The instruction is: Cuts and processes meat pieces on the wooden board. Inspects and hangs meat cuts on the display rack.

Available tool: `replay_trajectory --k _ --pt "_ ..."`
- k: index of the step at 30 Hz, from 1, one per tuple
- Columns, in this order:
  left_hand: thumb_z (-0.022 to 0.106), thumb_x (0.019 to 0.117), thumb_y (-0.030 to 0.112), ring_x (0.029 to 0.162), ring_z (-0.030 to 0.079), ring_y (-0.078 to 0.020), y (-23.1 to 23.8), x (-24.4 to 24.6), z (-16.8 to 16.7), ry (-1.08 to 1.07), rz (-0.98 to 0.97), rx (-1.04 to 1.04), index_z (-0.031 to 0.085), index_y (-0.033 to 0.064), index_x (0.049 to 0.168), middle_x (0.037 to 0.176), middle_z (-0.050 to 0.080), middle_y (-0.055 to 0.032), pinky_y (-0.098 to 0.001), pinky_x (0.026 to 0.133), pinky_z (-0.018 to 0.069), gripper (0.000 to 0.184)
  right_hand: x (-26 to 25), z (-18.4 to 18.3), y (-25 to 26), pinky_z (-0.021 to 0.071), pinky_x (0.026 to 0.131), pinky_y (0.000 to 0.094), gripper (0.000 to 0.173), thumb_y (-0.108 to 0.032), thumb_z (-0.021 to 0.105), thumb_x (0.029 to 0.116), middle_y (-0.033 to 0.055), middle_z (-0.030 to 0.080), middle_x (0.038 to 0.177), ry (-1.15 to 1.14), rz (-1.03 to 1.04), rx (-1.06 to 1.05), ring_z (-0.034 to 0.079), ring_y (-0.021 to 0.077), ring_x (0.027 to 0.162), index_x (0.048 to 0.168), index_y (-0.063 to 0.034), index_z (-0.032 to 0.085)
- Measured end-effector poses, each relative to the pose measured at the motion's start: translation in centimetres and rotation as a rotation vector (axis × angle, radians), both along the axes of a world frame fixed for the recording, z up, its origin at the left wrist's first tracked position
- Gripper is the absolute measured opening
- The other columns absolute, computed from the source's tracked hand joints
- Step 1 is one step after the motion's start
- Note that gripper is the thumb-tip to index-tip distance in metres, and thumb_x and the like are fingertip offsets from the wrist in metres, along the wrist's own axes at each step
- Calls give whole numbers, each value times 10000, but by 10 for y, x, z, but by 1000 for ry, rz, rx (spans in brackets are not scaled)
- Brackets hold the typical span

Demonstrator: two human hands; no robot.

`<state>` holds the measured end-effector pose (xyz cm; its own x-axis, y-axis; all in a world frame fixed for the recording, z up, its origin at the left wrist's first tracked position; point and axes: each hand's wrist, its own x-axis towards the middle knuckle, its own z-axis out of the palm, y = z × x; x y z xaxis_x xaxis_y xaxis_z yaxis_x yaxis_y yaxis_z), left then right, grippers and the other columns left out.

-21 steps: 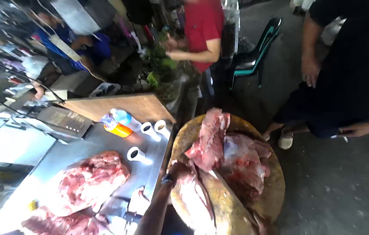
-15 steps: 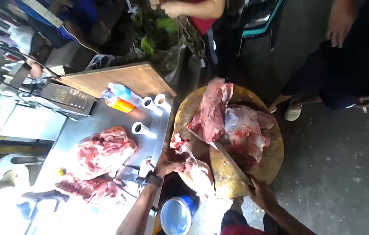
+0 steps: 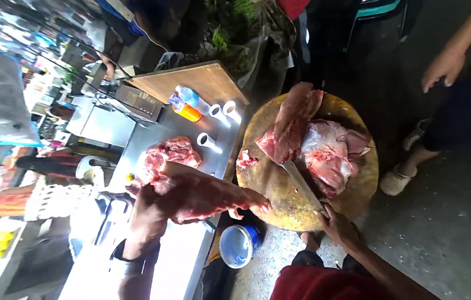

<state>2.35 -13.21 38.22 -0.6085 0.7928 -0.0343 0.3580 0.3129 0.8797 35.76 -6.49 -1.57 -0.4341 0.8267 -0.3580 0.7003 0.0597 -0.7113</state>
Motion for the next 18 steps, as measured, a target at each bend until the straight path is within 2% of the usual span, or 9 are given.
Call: replay_trajectory --k 3,6,8,11,14,15,18 --pt "620 853 30 696 706 -78 -12 -1 -4 -27 129 140 658 106 1008 802 730 14 -253 614 611 176 1 -1 5 577 740 585 527 -489 529 1036 181 739 881 21 -10 3 733 374 804 1396 -113 608" --pt "487 955 3 703 700 -51 -37 6 -32 -82 353 250 576 98 1056 790 714 50 -237 638 608 165 1 2 9 574 789 597 547 -463 550 1036 215 742 921 16 0 -3 736 400 852 1418 -74 594" --pt "425 1021 72 746 711 -84 -62 8 -69 -173 436 308 548 62 1113 824 720 17 -274 682 622 154 0 6 11 569 826 600 551 -444 559 1037 223 745 957 12 2 -17 736 401 887 1423 -53 587" --pt "429 1051 204 769 714 -120 -97 22 -139 -340 498 316 591 49 1132 862 730 -29 -307 692 622 238 -2 3 12 549 926 603 571 -435 559 1040 231 739 1091 29 -11 -13 725 400 1017 1441 -28 568" --pt "473 1055 198 863 712 -223 -130 39 -221 -471 673 234 585 -34 1242 974 722 -149 -419 768 612 319 -4 -2 11 516 1014 585 565 -414 564 1045 221 713 1213 47 -21 -36 695 372 1130 1451 -21 558" --pt "506 1053 185 846 712 -229 -137 45 -243 -485 750 177 572 -44 1267 972 717 -161 -428 750 613 320 -5 -4 12 518 1014 582 568 -424 563 1043 212 713 1219 40 -19 -34 696 361 1132 1451 -28 561" --pt "590 1008 103 730 692 -187 -147 58 -286 -473 904 22 581 -61 1185 862 699 -135 -385 661 606 242 -7 1 13 529 993 576 568 -416 564 1044 214 719 1190 25 -9 -23 707 359 1097 1439 -8 562"
